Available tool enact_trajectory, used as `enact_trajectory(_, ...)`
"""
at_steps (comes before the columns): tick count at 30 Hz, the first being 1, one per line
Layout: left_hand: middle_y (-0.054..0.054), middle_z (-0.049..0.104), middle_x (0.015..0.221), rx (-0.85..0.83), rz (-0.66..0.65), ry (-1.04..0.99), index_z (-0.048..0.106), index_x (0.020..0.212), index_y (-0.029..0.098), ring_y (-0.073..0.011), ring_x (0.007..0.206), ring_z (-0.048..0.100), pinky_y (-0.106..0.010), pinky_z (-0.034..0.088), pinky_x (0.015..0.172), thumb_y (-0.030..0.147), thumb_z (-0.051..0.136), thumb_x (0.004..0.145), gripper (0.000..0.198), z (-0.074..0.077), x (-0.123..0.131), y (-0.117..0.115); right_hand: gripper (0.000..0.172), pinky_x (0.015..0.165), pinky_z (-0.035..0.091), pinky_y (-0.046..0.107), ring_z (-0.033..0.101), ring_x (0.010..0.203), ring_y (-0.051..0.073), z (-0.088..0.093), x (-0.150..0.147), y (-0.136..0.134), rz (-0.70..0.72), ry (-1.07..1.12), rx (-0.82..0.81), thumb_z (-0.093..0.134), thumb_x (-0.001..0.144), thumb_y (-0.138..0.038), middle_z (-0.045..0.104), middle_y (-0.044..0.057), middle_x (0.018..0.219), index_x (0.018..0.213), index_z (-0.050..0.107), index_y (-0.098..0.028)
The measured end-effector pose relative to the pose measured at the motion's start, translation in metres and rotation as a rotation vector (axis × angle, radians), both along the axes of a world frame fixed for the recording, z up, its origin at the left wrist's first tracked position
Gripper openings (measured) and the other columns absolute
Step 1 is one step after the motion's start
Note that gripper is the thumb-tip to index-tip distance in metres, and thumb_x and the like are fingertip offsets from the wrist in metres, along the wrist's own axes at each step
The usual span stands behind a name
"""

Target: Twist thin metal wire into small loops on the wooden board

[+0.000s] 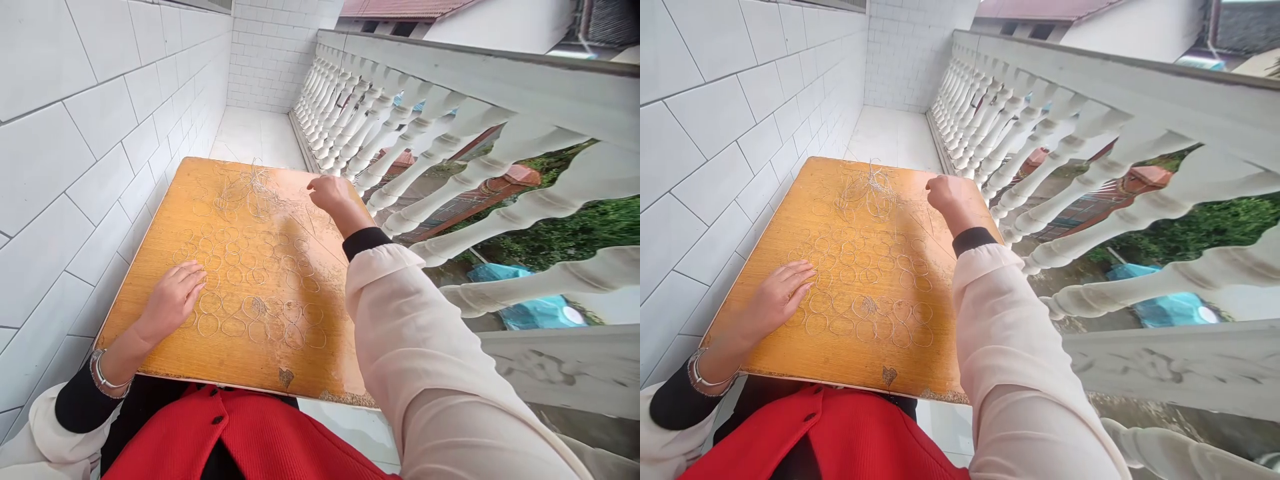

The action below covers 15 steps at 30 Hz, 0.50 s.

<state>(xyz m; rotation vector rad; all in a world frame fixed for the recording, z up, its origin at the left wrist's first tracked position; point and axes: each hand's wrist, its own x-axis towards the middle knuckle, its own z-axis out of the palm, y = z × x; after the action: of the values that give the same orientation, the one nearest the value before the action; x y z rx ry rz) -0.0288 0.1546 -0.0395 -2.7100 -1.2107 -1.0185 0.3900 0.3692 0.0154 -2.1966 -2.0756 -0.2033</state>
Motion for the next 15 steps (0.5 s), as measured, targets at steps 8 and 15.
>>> enact_trajectory(8,-0.011,0.074,0.114,0.022,-0.014,0.037,0.069,0.108,0.015,-0.0255,0.112,0.068,-0.047,0.058,0.097,0.019,0.046,0.097,0.026,0.001,0.003,-0.001,0.04,0.097,0.047,0.036,0.062,0.115,0.027,-0.014,-0.032,-0.005,0.078,0.153,0.011,0.055,0.083,-0.018,0.071,0.014,0.124,0.119,0.072,-0.015)
enact_trajectory(15,-0.011,0.074,0.111,0.046,-0.01,0.033,0.069,0.107,0.014,-0.0248,0.108,0.069,-0.045,0.059,0.094,0.017,0.048,0.096,0.024,-0.004,0.002,0.003,0.03,0.086,0.047,0.034,0.065,0.102,0.025,-0.024,-0.055,0.016,0.098,0.075,-0.073,0.053,0.085,-0.018,0.075,0.008,0.109,0.103,0.077,-0.021)
